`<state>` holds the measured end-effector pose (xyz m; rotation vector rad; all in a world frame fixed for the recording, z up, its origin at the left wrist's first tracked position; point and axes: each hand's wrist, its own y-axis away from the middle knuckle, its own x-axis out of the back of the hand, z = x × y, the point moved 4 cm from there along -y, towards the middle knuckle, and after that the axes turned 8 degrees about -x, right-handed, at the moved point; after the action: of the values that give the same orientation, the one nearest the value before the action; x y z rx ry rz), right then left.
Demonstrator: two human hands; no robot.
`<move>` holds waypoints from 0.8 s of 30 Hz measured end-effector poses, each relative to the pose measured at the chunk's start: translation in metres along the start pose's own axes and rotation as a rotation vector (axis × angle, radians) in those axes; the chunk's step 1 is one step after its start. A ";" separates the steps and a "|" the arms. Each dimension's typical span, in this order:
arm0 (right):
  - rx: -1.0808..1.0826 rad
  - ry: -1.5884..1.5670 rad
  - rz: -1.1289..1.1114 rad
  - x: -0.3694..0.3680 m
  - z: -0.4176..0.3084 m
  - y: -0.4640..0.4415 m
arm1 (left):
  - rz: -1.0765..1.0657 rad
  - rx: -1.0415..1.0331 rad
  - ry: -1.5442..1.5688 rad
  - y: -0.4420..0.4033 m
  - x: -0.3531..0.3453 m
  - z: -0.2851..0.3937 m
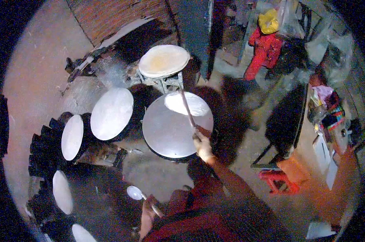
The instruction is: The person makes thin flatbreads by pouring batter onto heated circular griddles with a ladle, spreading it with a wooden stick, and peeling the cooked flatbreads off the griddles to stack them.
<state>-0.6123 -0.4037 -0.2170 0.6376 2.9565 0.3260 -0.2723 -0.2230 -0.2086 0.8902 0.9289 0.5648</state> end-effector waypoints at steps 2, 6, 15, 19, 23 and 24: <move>0.213 0.189 0.032 -0.019 -0.006 -0.017 | 0.052 -0.032 -0.016 0.019 -0.016 -0.007; -0.081 0.266 -0.268 -0.022 -0.034 -0.006 | 0.183 -0.084 0.020 0.033 -0.025 -0.034; -0.156 0.175 -0.189 0.051 -0.061 -0.041 | 0.211 -0.122 0.078 0.029 -0.019 -0.087; 0.096 0.222 -0.567 0.018 -0.005 -0.085 | 0.184 -0.199 0.095 0.025 -0.005 -0.110; -0.492 0.456 -0.752 0.050 -0.103 -0.033 | 0.183 -0.270 0.115 0.053 -0.030 -0.123; -0.519 0.329 -0.837 0.068 -0.087 -0.046 | 0.216 -0.297 0.139 0.065 -0.041 -0.125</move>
<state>-0.7044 -0.4323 -0.1463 -0.7477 2.8787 1.0992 -0.4041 -0.1683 -0.1728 0.6923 0.8503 0.9348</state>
